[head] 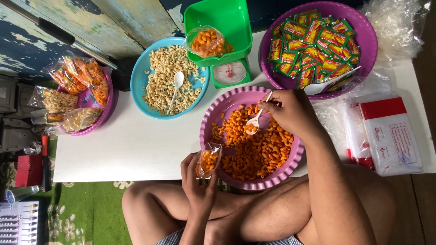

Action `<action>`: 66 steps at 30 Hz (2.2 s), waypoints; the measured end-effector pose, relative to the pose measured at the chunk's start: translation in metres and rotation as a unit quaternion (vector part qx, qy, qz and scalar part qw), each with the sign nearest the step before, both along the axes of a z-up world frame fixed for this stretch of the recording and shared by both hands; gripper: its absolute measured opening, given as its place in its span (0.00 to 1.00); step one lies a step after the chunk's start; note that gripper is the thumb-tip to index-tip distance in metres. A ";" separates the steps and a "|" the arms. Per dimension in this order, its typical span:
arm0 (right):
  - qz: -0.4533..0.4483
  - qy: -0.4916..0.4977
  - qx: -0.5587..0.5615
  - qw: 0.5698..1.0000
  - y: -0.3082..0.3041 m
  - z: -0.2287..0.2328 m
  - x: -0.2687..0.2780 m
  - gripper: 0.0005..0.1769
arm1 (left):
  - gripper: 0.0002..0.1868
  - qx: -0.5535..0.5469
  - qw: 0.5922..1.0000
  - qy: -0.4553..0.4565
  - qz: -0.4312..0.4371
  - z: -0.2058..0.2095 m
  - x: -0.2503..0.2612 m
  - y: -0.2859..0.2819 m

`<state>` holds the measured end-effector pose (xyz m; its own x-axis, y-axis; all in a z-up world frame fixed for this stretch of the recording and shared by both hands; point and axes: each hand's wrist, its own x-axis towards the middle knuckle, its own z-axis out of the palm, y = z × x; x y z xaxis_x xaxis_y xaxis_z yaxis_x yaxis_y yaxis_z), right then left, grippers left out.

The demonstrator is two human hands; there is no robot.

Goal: A person sitting on the floor is using a plastic spoon to fill small plastic bags with orange snacks from a purple bowl, with other snacks and a scale nearby.

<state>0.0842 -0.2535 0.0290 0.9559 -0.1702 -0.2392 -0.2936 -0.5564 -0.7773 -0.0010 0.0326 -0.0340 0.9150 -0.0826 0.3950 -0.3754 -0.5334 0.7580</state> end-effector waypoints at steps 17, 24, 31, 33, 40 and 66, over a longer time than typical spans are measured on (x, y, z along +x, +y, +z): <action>-0.009 -0.121 0.075 0.990 0.006 -0.024 -0.009 0.10 | 0.22 -0.073 0.991 0.096 -0.057 -0.019 0.015 0.056; -0.070 -0.122 0.164 0.976 0.012 -0.027 -0.015 0.06 | 0.31 -0.352 0.897 0.267 0.016 -0.025 -0.030 0.053; -0.089 -0.144 0.209 0.963 0.015 -0.031 -0.023 0.07 | 0.30 -0.460 0.830 0.315 0.020 -0.018 -0.068 0.022; -0.088 -0.161 0.234 0.955 0.013 -0.033 -0.025 0.09 | 0.35 -0.539 0.760 0.361 -0.049 -0.014 -0.073 0.013; -0.094 -0.185 0.256 0.944 0.008 -0.026 -0.026 0.08 | 0.24 -0.563 0.734 0.376 -0.051 0.003 -0.053 -0.009; -0.030 -0.436 0.231 0.869 0.026 -0.018 -0.048 0.08 | 0.35 -0.407 0.851 0.286 -0.169 0.041 0.015 -0.069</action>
